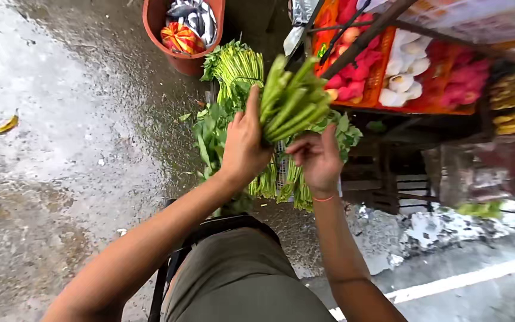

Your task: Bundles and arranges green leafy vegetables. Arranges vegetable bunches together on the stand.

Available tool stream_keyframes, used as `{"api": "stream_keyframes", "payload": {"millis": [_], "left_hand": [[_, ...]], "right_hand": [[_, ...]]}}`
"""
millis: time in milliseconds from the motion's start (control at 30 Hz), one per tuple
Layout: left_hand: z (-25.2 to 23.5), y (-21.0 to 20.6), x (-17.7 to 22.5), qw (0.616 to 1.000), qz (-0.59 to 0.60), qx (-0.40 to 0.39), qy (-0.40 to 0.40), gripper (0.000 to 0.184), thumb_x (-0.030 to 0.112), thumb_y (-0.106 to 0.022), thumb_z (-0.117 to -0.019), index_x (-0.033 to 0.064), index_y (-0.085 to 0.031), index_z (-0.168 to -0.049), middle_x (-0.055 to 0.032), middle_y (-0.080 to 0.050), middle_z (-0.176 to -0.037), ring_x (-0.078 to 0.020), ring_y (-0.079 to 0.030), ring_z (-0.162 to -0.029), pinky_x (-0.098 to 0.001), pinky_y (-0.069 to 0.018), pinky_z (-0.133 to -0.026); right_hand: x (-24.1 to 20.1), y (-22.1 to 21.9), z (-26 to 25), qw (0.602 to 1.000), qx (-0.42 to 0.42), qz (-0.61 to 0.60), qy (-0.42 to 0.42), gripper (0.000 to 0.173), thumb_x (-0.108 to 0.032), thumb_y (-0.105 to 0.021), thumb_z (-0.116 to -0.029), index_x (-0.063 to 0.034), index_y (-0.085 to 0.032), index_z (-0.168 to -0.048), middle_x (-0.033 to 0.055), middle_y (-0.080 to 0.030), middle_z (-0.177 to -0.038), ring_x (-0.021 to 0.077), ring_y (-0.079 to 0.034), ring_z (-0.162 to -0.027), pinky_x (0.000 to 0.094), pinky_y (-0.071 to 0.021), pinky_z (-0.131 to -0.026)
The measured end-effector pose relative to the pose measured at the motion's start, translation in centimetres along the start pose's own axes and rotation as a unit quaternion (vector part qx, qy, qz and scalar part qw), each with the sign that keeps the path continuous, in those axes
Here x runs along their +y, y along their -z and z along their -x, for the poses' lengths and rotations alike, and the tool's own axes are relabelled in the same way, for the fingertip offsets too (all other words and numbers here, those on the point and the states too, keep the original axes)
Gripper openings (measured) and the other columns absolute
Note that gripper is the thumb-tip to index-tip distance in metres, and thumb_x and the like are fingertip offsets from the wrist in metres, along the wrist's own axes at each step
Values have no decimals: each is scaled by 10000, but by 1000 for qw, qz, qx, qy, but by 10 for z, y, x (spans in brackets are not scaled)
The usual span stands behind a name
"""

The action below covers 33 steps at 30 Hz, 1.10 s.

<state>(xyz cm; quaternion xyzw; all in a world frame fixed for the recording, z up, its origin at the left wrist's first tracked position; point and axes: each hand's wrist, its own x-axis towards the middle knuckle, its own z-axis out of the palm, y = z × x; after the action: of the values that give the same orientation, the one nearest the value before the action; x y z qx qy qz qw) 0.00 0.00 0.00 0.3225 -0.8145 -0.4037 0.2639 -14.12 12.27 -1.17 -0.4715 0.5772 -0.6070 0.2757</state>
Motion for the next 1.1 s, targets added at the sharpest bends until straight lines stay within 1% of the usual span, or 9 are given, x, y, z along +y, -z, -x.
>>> {"api": "stream_keyframes", "payload": {"millis": [67,167,433,733,833,900,933,1033,1100], "left_hand": [[7,-5,-19,993,59,40,96,1123,133,-869,-717,-33,-183,-1590,-241,-614,-1317,-374,-605,-1220,-535,-483,-1056],[20,-6,-40,987,107,82,83,1169,207,-854,-769,-51,-82,-1608,-238,-593,-1367,-306,-598,-1262,-471,-461,-1107],[14,17,-34,985,23,171,16,1043,158,-801,-818,-56,-153,-1607,-127,-710,-1239,-243,-676,-1102,-427,-538,-968],[6,40,-35,985,-39,163,-32,1132,189,-854,-752,-63,-153,-1605,-118,-731,-1203,-268,-672,-954,-431,-536,-836],[5,48,-41,994,-34,107,13,1176,204,-849,-736,-26,-114,-1624,-182,-686,-1201,-332,-656,-1045,-492,-530,-908],[3,53,-48,994,-33,88,48,1113,217,-866,-707,-5,-237,-1598,-221,-662,-1207,-382,-644,-1080,-545,-524,-919],[2,55,-51,994,-28,87,55,1019,221,-866,-698,17,-338,-1547,-201,-678,-1173,-375,-643,-1075,-549,-518,-916],[3,62,-43,997,-18,63,46,796,215,-842,-723,76,-492,-1424,-105,-722,-1090,-314,-644,-1035,-519,-493,-905],[5,60,-35,999,7,44,30,709,210,-842,-739,84,-559,-1378,-82,-730,-1063,-294,-634,-1010,-502,-486,-891]], "right_hand": [[-5,-17,-1,978,36,156,131,246,-271,-510,-1061,-93,-673,-1017,-40,-662,-843,20,-605,-682,207,-537,-606],[-9,-48,-1,931,3,283,229,179,-91,-783,-886,-35,-779,-1056,102,-715,-1014,145,-694,-903,286,-611,-777],[-4,-97,-14,841,85,454,280,171,-69,-699,-962,-17,-748,-1118,140,-659,-1024,211,-666,-944,290,-575,-810],[-26,-105,-22,891,86,390,217,91,-69,-704,-959,-28,-762,-1017,109,-684,-1043,155,-687,-989,249,-589,-831],[-47,-80,-14,960,-78,235,132,281,-203,-563,-986,-45,-681,-785,81,-675,-1004,209,-598,-1087,401,-480,-970],[-60,-57,-1,980,-161,60,97,444,-380,-520,-1020,-131,-547,-653,-13,-578,-723,95,-609,-821,372,-523,-921],[-65,-48,8,981,-169,-19,90,448,-446,-501,-1026,-191,-505,-658,-76,-491,-649,40,-534,-696,283,-490,-772],[-73,-30,24,953,-32,-291,84,372,-444,-563,-964,-184,-623,-705,-113,-471,-568,24,-466,-531,229,-429,-557],[-70,-29,12,870,81,-480,74,238,-236,-580,-941,-98,-665,-767,-49,-597,-660,49,-540,-530,210,-462,-510]]}}
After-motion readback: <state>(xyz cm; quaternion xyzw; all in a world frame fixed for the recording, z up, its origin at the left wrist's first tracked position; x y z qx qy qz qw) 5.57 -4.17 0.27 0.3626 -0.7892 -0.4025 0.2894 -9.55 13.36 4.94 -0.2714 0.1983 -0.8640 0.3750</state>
